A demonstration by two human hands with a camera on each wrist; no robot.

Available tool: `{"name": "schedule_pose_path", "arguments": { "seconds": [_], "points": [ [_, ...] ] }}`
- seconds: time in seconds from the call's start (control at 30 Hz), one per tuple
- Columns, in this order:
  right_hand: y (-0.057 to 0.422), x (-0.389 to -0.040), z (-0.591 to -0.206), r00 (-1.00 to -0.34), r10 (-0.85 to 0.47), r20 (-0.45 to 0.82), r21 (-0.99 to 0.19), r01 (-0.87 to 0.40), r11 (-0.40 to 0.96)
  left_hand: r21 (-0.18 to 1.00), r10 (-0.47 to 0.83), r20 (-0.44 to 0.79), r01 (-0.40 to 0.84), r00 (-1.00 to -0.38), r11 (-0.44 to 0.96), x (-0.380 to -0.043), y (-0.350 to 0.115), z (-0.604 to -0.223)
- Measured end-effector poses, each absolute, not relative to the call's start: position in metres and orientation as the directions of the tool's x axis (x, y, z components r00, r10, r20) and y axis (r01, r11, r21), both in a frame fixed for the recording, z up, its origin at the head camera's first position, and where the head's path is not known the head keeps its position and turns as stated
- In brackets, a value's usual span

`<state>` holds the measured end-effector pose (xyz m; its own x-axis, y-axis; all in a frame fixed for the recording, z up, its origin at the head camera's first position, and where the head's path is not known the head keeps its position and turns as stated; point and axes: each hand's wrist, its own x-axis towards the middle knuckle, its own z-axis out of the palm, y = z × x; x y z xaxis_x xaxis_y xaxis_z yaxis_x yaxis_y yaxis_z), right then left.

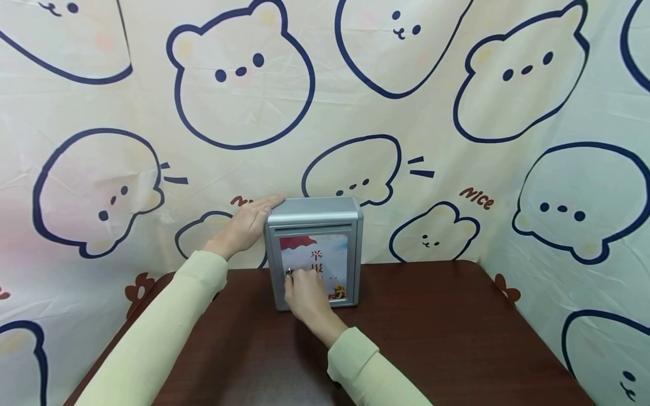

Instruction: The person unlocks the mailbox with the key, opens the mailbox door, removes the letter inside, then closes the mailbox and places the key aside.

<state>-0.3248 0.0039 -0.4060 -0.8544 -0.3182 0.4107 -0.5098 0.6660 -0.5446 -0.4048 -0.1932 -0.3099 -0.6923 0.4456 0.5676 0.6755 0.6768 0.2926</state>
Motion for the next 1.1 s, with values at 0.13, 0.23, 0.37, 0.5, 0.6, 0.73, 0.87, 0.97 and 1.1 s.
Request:
{"name": "schedule_pose_path", "arguments": {
  "seconds": [0.13, 0.23, 0.37, 0.5, 0.6, 0.73, 0.87, 0.97, 1.1],
  "points": [
    [0.005, -0.324, -0.406, -0.854, -0.324, 0.407, -0.545, -0.512, 0.664, 0.293, 0.443, 0.566, 0.672, -0.695, 0.68, -0.404, -0.194, -0.31],
    [0.006, -0.323, -0.406, -0.853, -0.33, 0.405, -0.538, -0.514, 0.668, 0.291, 0.447, 0.566, 0.675, -0.693, 0.678, -0.404, -0.193, -0.309],
    [0.007, -0.321, -0.406, -0.849, -0.34, 0.404, -0.533, -0.52, 0.667, 0.292, 0.452, 0.568, 0.681, -0.688, 0.672, -0.404, -0.193, -0.31],
    [0.009, -0.319, -0.404, -0.847, -0.345, 0.405, -0.526, -0.525, 0.669, 0.295, 0.45, 0.571, 0.683, -0.687, 0.668, -0.405, -0.194, -0.311],
    [0.009, -0.317, -0.403, -0.843, -0.348, 0.409, -0.519, -0.529, 0.671, 0.296, 0.449, 0.572, 0.683, -0.687, 0.667, -0.405, -0.193, -0.31],
    [0.01, -0.315, -0.403, -0.843, -0.355, 0.405, -0.521, -0.531, 0.668, 0.301, 0.442, 0.569, 0.675, -0.694, 0.673, -0.403, -0.194, -0.31],
    [0.01, -0.314, -0.403, -0.844, -0.356, 0.401, -0.528, -0.531, 0.663, 0.31, 0.433, 0.566, 0.668, -0.701, 0.677, -0.403, -0.193, -0.311],
    [0.011, -0.314, -0.403, -0.843, -0.357, 0.403, -0.529, -0.532, 0.661, 0.312, 0.431, 0.566, 0.666, -0.703, 0.677, -0.403, -0.193, -0.311],
    [0.012, -0.314, -0.404, -0.841, -0.36, 0.403, -0.527, -0.535, 0.66, 0.31, 0.435, 0.568, 0.671, -0.699, 0.674, -0.403, -0.193, -0.311]
  ]
}}
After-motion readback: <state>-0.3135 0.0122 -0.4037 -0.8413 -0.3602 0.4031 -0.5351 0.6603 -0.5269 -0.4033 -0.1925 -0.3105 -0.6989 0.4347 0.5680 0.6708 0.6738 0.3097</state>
